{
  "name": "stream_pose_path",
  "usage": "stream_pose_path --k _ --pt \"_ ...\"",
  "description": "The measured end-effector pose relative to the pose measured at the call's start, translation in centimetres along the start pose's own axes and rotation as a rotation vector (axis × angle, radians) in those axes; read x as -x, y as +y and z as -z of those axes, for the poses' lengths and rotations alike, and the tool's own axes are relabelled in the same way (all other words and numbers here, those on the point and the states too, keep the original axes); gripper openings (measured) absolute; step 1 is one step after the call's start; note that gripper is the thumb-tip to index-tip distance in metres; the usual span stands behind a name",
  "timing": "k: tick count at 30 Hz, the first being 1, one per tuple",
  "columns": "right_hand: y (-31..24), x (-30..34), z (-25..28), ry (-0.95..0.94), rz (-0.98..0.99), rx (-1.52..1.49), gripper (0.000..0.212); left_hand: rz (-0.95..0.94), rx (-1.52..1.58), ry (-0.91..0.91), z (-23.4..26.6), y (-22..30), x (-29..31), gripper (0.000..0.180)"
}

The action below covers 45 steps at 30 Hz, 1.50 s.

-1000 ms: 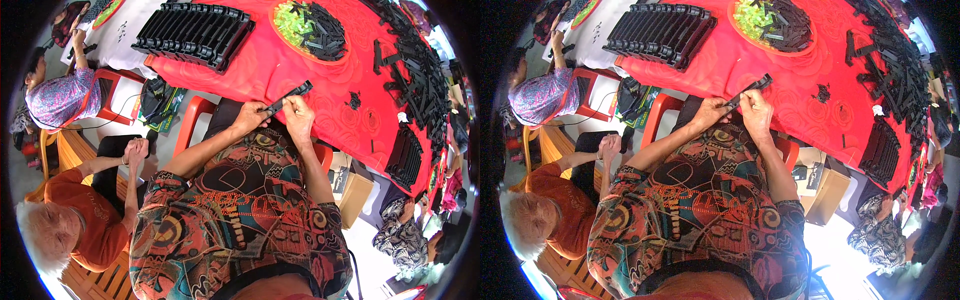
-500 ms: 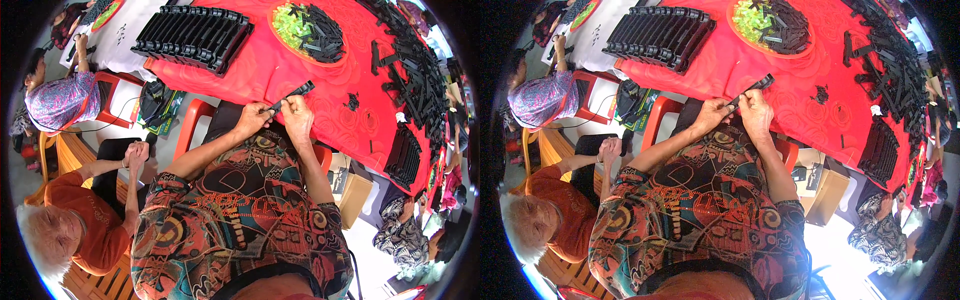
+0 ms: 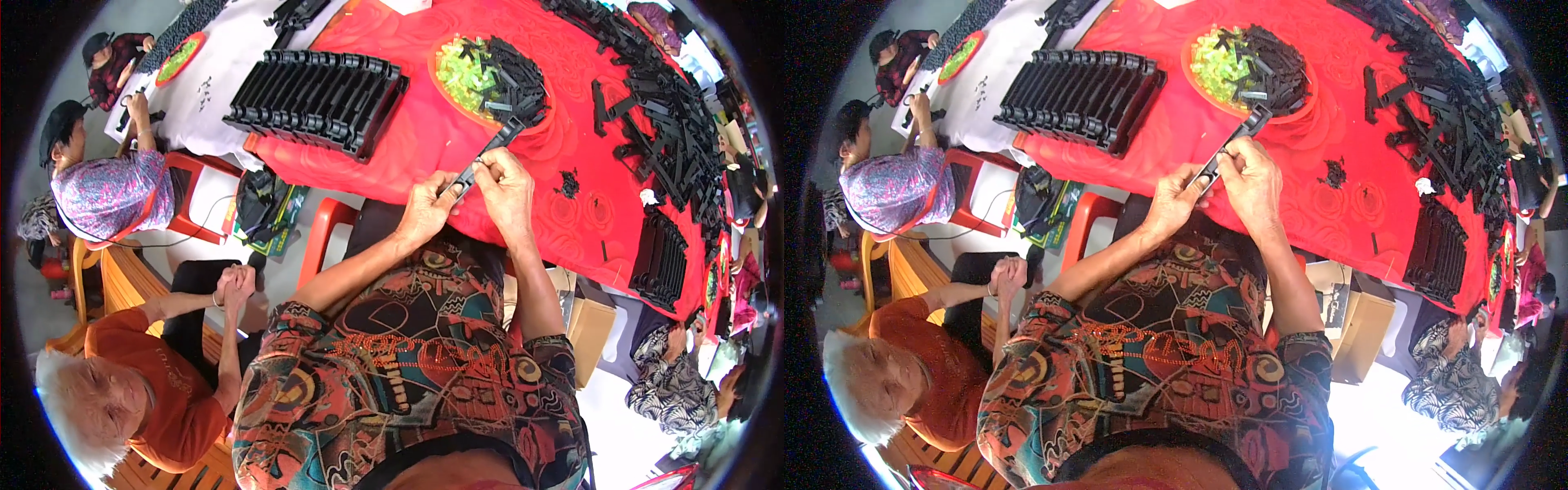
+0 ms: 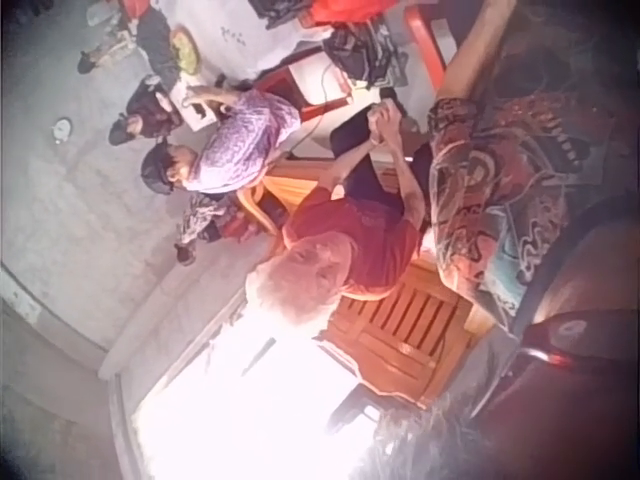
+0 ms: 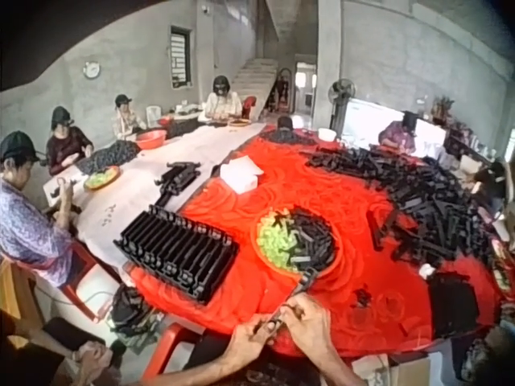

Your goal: The person assembles toy components by inserting metal pins and smaller plastic parts into a black plastic housing by hand.

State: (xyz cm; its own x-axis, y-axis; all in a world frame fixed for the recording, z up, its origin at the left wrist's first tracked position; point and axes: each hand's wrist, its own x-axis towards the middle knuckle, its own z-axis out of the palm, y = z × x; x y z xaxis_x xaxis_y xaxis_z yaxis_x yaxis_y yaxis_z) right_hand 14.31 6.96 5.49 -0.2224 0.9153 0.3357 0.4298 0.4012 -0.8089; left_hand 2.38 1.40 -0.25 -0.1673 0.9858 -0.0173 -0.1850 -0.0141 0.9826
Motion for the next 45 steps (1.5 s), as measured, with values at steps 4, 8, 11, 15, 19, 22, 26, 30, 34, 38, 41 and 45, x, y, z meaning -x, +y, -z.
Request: stream_pose_path --k 4,8,11,15,19,22,26,30,34,38,41,45 --pt "0.0 -1.1 0.0 -0.009 0.029 0.041 0.009 0.005 0.014 0.003 -0.2 -0.3 -0.9 0.013" --pt "0.3 -2.6 0.1 -0.062 0.040 0.034 0.009 -0.013 0.049 0.001 -0.2 0.0 -1.9 0.010" --pt "0.0 -3.3 0.0 -0.045 0.099 0.063 0.009 -0.036 0.008 -0.052 0.0 0.9 -2.7 0.010" --pt "-0.1 -3.9 0.1 -0.038 0.140 0.074 0.009 -0.004 -0.038 -0.166 0.7 1.0 -4.2 0.012" --pt "-0.3 -4.1 0.3 -0.001 0.115 0.112 0.009 0.205 0.036 -0.133 -0.1 2.7 -4.2 0.008" --pt "-0.8 -4.2 0.4 -0.018 -0.011 0.158 0.009 0.183 0.093 -0.072 -0.5 1.7 -4.6 0.006" --pt "-0.4 -4.6 0.6 -0.009 0.007 0.209 0.009 0.182 0.057 -0.016 -0.8 1.5 -4.9 0.007" --pt "-0.8 -4.5 0.3 -0.017 -0.019 0.211 0.010 0.200 0.046 -0.006 -0.8 1.5 -4.8 0.010" --pt "-0.4 -4.1 0.0 -0.003 -0.002 0.220 0.009 0.171 0.076 -0.014 -0.6 1.2 -4.7 0.009" --pt "0.0 -3.6 -0.3 0.027 0.027 0.168 0.008 0.210 0.032 0.001 -0.8 1.3 -4.5 0.009" --pt "0.0 -3.3 -0.6 0.030 0.012 0.168 0.008 0.226 0.070 -0.011 -0.9 1.3 -4.5 0.008" --pt "0.1 -3.2 -0.7 0.075 -0.009 0.057 0.009 0.187 0.086 -0.004 -1.2 1.7 -4.7 0.007"
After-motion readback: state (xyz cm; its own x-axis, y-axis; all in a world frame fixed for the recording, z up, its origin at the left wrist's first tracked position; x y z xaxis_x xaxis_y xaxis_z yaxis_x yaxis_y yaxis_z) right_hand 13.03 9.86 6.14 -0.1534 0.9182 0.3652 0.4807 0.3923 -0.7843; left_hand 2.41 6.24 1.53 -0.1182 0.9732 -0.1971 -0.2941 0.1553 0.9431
